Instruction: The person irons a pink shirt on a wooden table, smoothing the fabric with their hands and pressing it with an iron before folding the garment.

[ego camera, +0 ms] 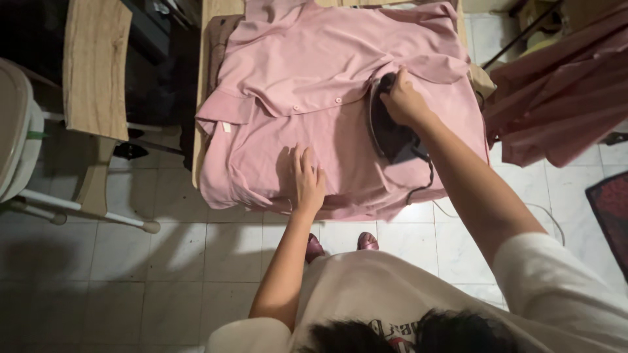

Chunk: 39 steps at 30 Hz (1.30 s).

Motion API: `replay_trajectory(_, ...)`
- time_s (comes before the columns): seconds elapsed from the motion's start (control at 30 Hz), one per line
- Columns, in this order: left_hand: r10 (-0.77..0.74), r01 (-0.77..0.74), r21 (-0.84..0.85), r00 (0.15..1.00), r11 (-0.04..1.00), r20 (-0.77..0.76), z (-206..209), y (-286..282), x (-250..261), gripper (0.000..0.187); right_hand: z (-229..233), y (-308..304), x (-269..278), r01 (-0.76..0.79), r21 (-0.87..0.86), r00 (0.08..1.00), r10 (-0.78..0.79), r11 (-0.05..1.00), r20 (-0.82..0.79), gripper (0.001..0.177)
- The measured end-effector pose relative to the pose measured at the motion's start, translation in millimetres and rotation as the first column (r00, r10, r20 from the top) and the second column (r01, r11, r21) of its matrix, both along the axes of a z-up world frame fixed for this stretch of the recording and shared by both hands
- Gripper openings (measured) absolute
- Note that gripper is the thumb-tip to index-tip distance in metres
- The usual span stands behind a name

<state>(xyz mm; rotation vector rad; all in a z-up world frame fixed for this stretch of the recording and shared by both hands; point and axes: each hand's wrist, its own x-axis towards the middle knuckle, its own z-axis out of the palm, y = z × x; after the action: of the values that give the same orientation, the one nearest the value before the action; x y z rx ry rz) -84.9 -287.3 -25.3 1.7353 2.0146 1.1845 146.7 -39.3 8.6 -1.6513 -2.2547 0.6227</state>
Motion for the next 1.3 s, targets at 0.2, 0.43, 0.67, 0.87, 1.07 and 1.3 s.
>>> replay_trajectory(0.2,0.029,-0.032,0.049,0.998,0.998,0.064,-8,-10,-13,0.054,-11,45,-26,0.005,0.002,1.000,-0.005,1.000,0.004,0.064)
replay_trajectory(0.43,0.087,-0.086,-0.049,0.996,0.995,0.022,-10,-12,-33,0.049,7,1,-23,0.111,-0.063,0.994,-0.112,0.992,-0.005,0.052)
replay_trajectory(0.67,0.093,-0.112,-0.065,0.966,0.992,-0.242,14,-9,-42,0.051,42,-122,-13,0.058,-0.118,0.998,-0.053,0.991,0.045,0.046)
replay_trajectory(0.87,0.105,-0.111,-0.010,0.958,0.994,-0.266,12,-10,-46,0.050,63,-188,-27,0.022,-0.102,0.997,-0.029,0.995,-0.066,0.049)
replay_trajectory(1.07,0.072,-0.082,-0.040,0.976,0.996,-0.208,6,-11,-64,0.050,33,-139,-47,0.065,-0.030,0.998,-0.065,0.997,-0.006,0.060)
replay_trajectory(1.3,0.045,-0.053,-0.064,0.991,0.996,-0.127,6,-21,-72,0.053,2,-20,-80,0.016,-0.023,0.999,-0.017,1.000,-0.045,0.082)
